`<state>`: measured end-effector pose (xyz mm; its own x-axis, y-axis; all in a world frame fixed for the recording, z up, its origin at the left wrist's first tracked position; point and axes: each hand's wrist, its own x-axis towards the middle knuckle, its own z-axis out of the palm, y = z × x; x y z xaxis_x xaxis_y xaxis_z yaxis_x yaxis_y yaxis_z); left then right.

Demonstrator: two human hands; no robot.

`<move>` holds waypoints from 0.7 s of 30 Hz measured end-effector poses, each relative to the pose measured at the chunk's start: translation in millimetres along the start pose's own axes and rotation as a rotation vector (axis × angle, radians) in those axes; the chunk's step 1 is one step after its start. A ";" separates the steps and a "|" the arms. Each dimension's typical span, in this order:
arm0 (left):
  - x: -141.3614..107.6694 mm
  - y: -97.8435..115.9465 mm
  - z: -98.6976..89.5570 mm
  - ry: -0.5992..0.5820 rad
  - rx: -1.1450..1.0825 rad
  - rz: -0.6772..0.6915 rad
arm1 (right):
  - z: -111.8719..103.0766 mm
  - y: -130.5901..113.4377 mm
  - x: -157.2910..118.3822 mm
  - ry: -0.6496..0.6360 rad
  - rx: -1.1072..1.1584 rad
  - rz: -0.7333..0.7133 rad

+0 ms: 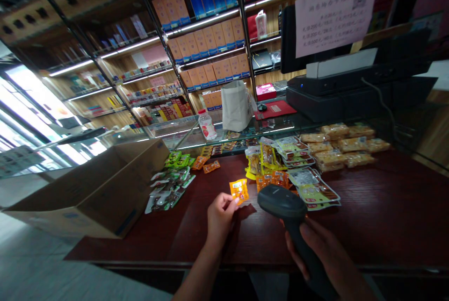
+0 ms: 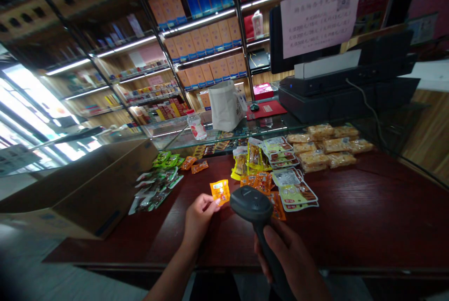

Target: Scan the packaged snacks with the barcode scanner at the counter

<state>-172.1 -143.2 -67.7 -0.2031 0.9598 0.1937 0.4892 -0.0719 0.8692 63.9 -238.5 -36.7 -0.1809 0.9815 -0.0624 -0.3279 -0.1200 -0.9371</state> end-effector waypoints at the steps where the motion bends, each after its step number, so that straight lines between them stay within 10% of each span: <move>1: 0.1 -0.6 0.1 -0.003 -0.007 -0.005 | -0.3 -0.5 -0.6 0.002 -0.008 -0.005; 21: -1.8 1.6 3.1 0.057 -0.105 -0.023 | -7.7 9.5 0.2 -0.006 0.009 -0.002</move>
<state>-168.3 -144.2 -68.0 -0.2627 0.9448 0.1959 0.3930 -0.0806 0.9160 67.9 -238.3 -48.3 -0.1855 0.9809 -0.0581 -0.3363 -0.1190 -0.9342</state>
